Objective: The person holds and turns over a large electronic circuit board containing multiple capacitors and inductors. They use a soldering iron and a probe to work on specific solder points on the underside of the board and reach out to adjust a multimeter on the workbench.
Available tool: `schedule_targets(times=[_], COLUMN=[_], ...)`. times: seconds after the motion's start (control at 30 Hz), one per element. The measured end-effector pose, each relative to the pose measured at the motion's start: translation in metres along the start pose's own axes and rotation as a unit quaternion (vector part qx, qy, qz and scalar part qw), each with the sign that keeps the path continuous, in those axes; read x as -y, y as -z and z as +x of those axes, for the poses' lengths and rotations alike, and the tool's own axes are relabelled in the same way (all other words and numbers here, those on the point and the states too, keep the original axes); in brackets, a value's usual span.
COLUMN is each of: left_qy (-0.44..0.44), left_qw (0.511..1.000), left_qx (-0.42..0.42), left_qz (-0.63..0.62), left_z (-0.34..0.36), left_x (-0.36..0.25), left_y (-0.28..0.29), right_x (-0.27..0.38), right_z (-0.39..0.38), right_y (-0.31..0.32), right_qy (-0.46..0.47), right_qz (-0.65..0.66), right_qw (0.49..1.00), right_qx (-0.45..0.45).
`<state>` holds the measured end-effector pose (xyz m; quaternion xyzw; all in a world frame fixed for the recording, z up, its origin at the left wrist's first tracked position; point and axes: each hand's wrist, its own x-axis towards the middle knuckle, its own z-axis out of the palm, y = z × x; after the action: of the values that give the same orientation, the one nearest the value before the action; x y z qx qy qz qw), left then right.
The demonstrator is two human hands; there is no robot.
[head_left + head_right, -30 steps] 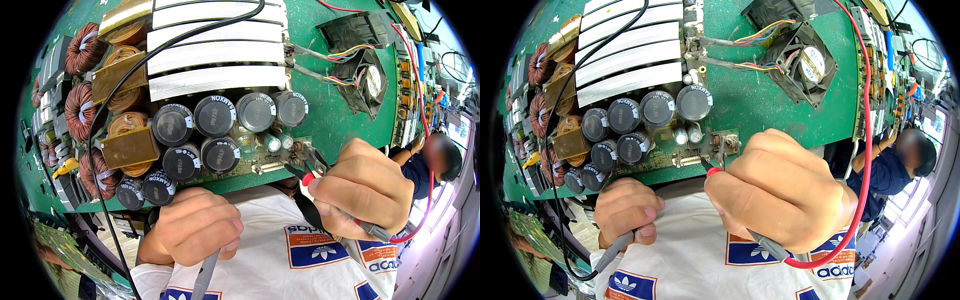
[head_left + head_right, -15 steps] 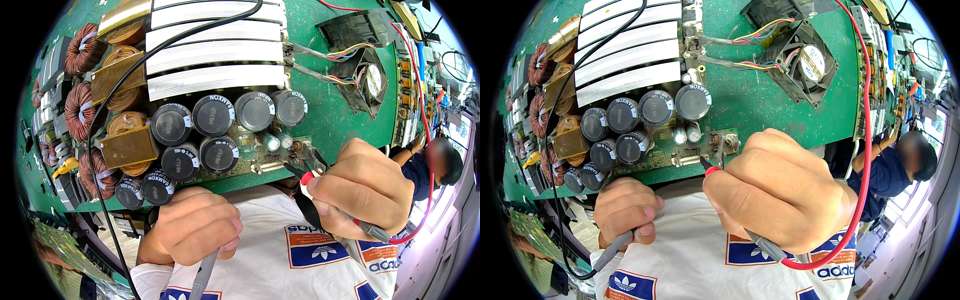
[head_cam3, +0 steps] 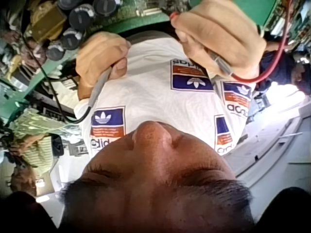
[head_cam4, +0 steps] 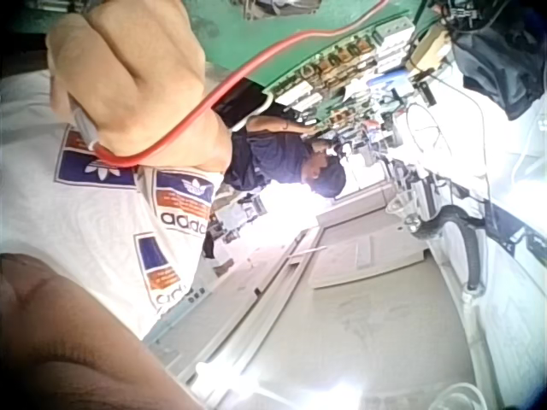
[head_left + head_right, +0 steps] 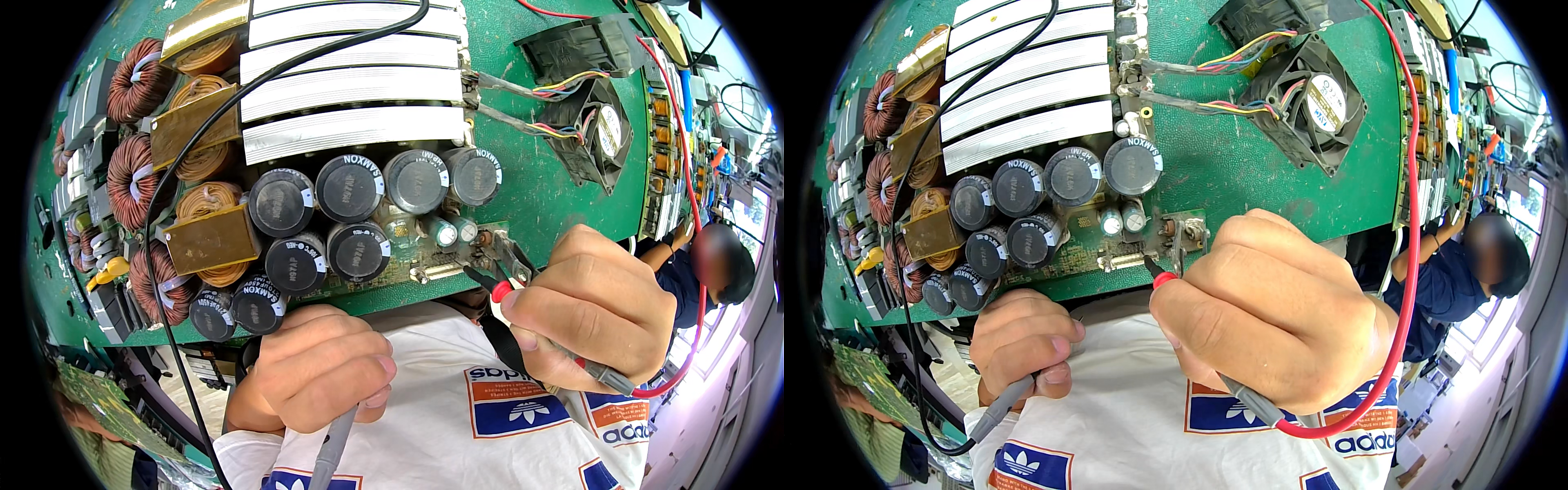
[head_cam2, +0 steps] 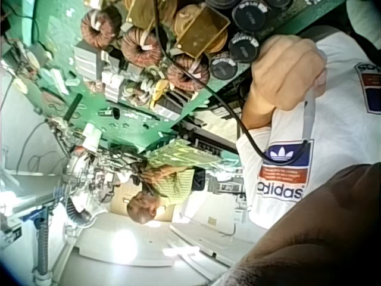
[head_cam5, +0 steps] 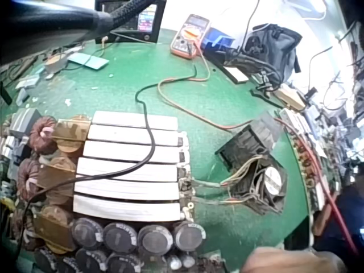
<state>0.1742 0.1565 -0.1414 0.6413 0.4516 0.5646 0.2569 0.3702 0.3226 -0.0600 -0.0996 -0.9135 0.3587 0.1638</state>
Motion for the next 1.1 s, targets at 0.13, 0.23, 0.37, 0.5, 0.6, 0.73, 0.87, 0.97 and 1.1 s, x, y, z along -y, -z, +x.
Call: schedule_targets(times=[0.13,0.23,0.37,0.5,0.6,0.73,0.87,0.97,1.1], left_qy=[-0.002,-0.008,-0.007,-0.005,-0.001,-0.002,-0.001,0.005,0.013], left_qw=[1.0,1.0,1.0,1.0,1.0,1.0,1.0,1.0,1.0], left_qx=[0.004,0.01,0.006,0.001,-0.001,0.0,0.001,-0.003,0.0], left_qz=[-0.002,-0.002,-0.004,0.0,-0.004,-0.006,-0.006,-0.006,-0.011], left_z=[0.0,0.001,0.001,0.0,0.0,0.0,0.001,0.001,-0.001], left_x=[0.0,0.001,0.001,0.0,0.0,0.0,0.0,-0.001,-0.001], left_y=[0.001,0.002,0.001,0.0,0.0,0.001,0.0,-0.001,0.0], right_x=[-0.001,-0.001,0.0,-0.002,-0.002,0.0,-0.001,-0.003,-0.025], right_z=[-0.001,0.0,0.0,0.0,0.0,0.001,0.0,-0.001,-0.007], right_y=[-0.001,-0.001,-0.001,-0.002,-0.003,-0.001,-0.002,-0.001,0.041], right_qy=[0.002,-0.003,-0.007,0.008,0.012,0.011,0.003,0.02,0.054], right_qz=[0.004,0.013,0.013,0.006,0.001,-0.001,0.012,0.064,0.167], right_qw=[1.0,1.0,1.0,1.0,1.0,1.0,1.0,0.995,0.984], right_qx=[-0.003,-0.01,-0.014,-0.006,-0.006,-0.006,-0.025,-0.072,0.0])
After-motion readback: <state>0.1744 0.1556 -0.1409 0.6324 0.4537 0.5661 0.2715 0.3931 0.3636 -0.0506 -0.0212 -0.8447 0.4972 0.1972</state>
